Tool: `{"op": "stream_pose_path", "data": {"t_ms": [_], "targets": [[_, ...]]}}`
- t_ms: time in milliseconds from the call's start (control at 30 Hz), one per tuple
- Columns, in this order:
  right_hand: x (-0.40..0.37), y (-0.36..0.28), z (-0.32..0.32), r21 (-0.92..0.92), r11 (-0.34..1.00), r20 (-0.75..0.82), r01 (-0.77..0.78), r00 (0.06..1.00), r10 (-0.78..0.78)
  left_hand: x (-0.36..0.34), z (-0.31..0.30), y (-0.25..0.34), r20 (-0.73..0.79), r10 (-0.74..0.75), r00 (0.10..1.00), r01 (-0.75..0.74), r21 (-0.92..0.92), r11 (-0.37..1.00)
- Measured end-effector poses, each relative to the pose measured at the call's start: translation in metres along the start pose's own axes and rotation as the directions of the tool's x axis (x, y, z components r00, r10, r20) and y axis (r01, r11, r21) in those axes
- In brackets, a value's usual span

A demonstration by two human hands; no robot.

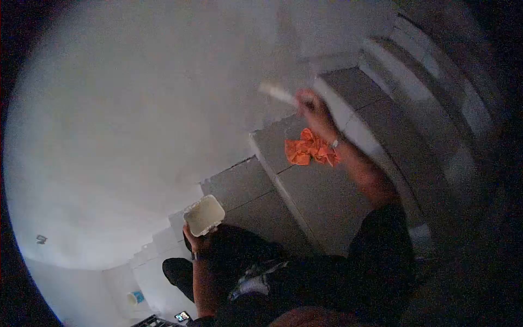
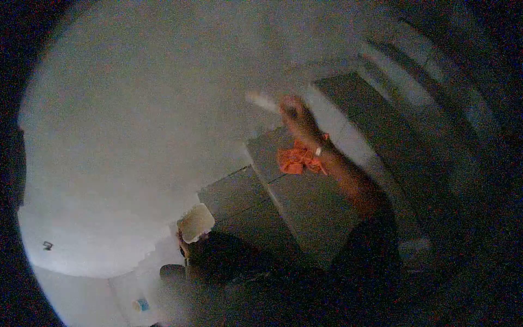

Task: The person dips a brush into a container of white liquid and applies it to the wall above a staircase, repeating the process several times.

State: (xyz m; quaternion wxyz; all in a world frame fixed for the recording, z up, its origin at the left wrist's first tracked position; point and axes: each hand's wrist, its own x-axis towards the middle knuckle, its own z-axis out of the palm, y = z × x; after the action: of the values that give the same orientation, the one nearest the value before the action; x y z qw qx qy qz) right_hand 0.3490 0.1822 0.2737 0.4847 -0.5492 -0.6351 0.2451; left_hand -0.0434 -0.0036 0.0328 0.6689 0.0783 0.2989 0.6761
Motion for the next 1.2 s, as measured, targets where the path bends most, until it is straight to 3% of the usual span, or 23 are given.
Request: {"op": "stream_pose_path", "data": {"t_ms": [33, 100, 167, 233, 267, 333, 400, 433, 500, 533, 600, 633, 700, 733, 767, 833, 867, 933, 1033, 1200], "targets": [[-0.025, 0.008, 0.005, 0.183, 0.981, 0.129, 0.058, 0.988, -0.082, 0.000, 0.001, 0.003, 0.012, 0.000, 1.000, 0.000, -0.007, 1.000], [-0.067, 0.027, 0.022, 0.246, 0.960, 0.226, -0.137, 0.971, 0.081, -0.004, 0.006, 0.006, 0.134, -0.013, 0.991, 0.001, 0.087, 0.996], [-0.103, 0.051, 0.040, 0.347, 0.915, 0.275, -0.208, 0.955, 0.112, -0.011, 0.015, 0.007, 0.116, -0.023, 0.993, 0.023, 0.003, 1.000], [-0.130, 0.061, 0.043, 0.011, 0.989, 0.334, -0.145, 0.933, 0.133, -0.024, 0.031, 0.016, -0.037, -0.039, 0.999, 0.041, 0.055, 0.998], [-0.140, 0.061, 0.044, 0.007, 0.990, 0.324, -0.142, 0.937, 0.132, -0.028, 0.029, 0.017, -0.027, -0.044, 0.999, 0.045, 0.055, 0.997], [-0.137, 0.035, 0.035, 0.159, 0.956, 0.343, -0.247, 0.922, 0.181, -0.029, 0.039, 0.018, 0.189, 0.297, 0.936, -0.346, 0.341, 0.874], [-0.147, 0.040, 0.041, 0.147, 0.989, 0.188, 0.028, 0.981, -0.055, -0.023, 0.041, 0.002, 0.372, 0.420, 0.828, -0.550, 0.392, 0.737], [-0.151, 0.034, 0.042, 0.118, 0.992, 0.158, 0.046, 0.985, -0.064, -0.023, 0.050, -0.008, 0.354, 0.557, 0.751, -0.659, 0.365, 0.657], [-0.160, 0.021, 0.040, 0.176, 0.984, 0.127, 0.013, 0.991, -0.036, -0.031, 0.075, -0.002, 0.325, 0.681, 0.656, -0.754, 0.311, 0.578], [-0.168, 0.021, 0.042, 0.155, 0.988, 0.123, 0.016, 0.992, -0.035, -0.042, 0.081, 0.018, 0.242, 0.352, 0.904, -0.399, 0.182, 0.899], [-0.161, 0.005, 0.029, -0.249, 0.929, 0.063, 0.273, 0.962, -0.266, -0.045, 0.100, 0.029, 0.246, -0.046, 0.968, 0.046, 0.006, 0.999], [-0.157, -0.003, 0.027, -0.246, 0.928, 0.075, 0.280, 0.960, -0.270, -0.045, 0.100, 0.030, 0.302, -0.054, 0.952, 0.056, 0.001, 0.998], [-0.148, -0.025, 0.026, -0.124, 0.843, -0.045, 0.523, 0.846, -0.532, -0.046, 0.099, 0.034, 0.409, -0.052, 0.911, 0.056, 0.001, 0.998], [-0.149, -0.033, 0.029, -0.094, 0.842, -0.032, 0.531, 0.844, -0.536, -0.041, 0.091, 0.021, 0.389, -0.029, 0.921, 0.031, 0.000, 1.000], [-0.150, -0.038, 0.026, -0.086, 0.836, -0.002, 0.542, 0.839, -0.544, -0.031, 0.085, -0.002, 0.294, 0.344, 0.892, -0.440, 0.386, 0.810], [-0.135, -0.032, 0.017, -0.012, 0.822, 0.064, 0.569, 0.821, -0.567, -0.028, 0.093, -0.007, 0.219, 0.380, 0.899, -0.438, 0.455, 0.776], [-0.126, -0.023, 0.008, -0.057, 0.765, 0.206, 0.642, 0.757, -0.620, -0.026, 0.107, -0.003, 0.237, 0.036, 0.971, -0.054, 0.071, 0.996], [-0.111, -0.020, -0.003, -0.075, 0.666, 0.424, 0.742, 0.628, -0.652, -0.015, 0.113, -0.020, 0.298, -0.025, 0.954, 0.021, 0.016, 1.000], [-0.099, -0.027, -0.004, -0.019, 0.587, 0.493, 0.809, 0.519, -0.699, 0.016, 0.077, -0.054, 0.226, -0.012, 0.974, 0.010, 0.009, 1.000], [-0.072, 0.004, -0.025, 0.158, 0.547, 0.477, 0.822, 0.422, -0.771, 0.008, 0.160, -0.090, 0.202, 0.035, 0.979, -0.032, -0.015, 0.999]]}}
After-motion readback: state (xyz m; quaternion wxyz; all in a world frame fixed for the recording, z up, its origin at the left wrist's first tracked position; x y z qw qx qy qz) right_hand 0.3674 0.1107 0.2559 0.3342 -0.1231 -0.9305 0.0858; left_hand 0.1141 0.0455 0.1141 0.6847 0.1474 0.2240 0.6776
